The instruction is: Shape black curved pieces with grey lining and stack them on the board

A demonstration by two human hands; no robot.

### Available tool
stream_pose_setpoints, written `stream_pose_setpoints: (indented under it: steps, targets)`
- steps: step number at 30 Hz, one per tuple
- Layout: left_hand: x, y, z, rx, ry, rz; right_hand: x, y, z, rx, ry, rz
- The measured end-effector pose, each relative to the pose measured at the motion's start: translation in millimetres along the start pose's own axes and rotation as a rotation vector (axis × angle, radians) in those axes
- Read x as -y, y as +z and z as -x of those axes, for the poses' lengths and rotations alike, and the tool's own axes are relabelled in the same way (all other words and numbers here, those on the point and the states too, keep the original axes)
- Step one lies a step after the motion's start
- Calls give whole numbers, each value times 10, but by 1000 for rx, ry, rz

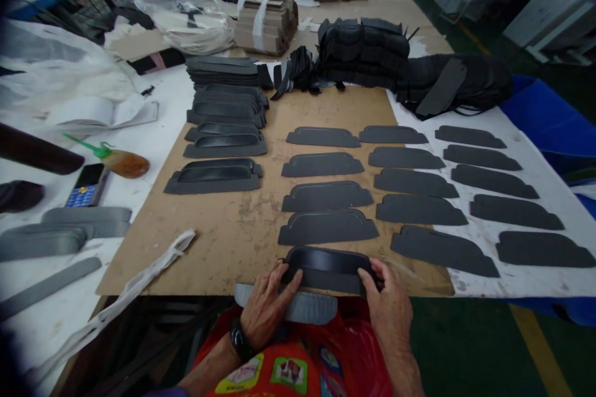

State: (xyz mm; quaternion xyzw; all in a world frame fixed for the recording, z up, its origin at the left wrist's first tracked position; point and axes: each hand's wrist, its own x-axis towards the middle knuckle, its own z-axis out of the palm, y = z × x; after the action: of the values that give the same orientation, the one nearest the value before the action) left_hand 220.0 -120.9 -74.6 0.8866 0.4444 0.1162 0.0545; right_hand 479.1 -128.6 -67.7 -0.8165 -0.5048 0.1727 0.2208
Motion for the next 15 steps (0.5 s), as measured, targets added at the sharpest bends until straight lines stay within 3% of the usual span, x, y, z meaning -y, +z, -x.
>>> stream_pose_setpoints:
  steps: [4,8,11,15]
  targets:
    - [2,-6,1,-14,12,21,96,-10,5,-39,-133,169]
    - [27,-19,10,-41,29,18,369,31,86,-147,-417,278]
    - [58,-15,26,-90,58,51,625,154,119,-68,-626,215]
    - [78,29,51,-156,63,108,866,374,74,70,-712,154]
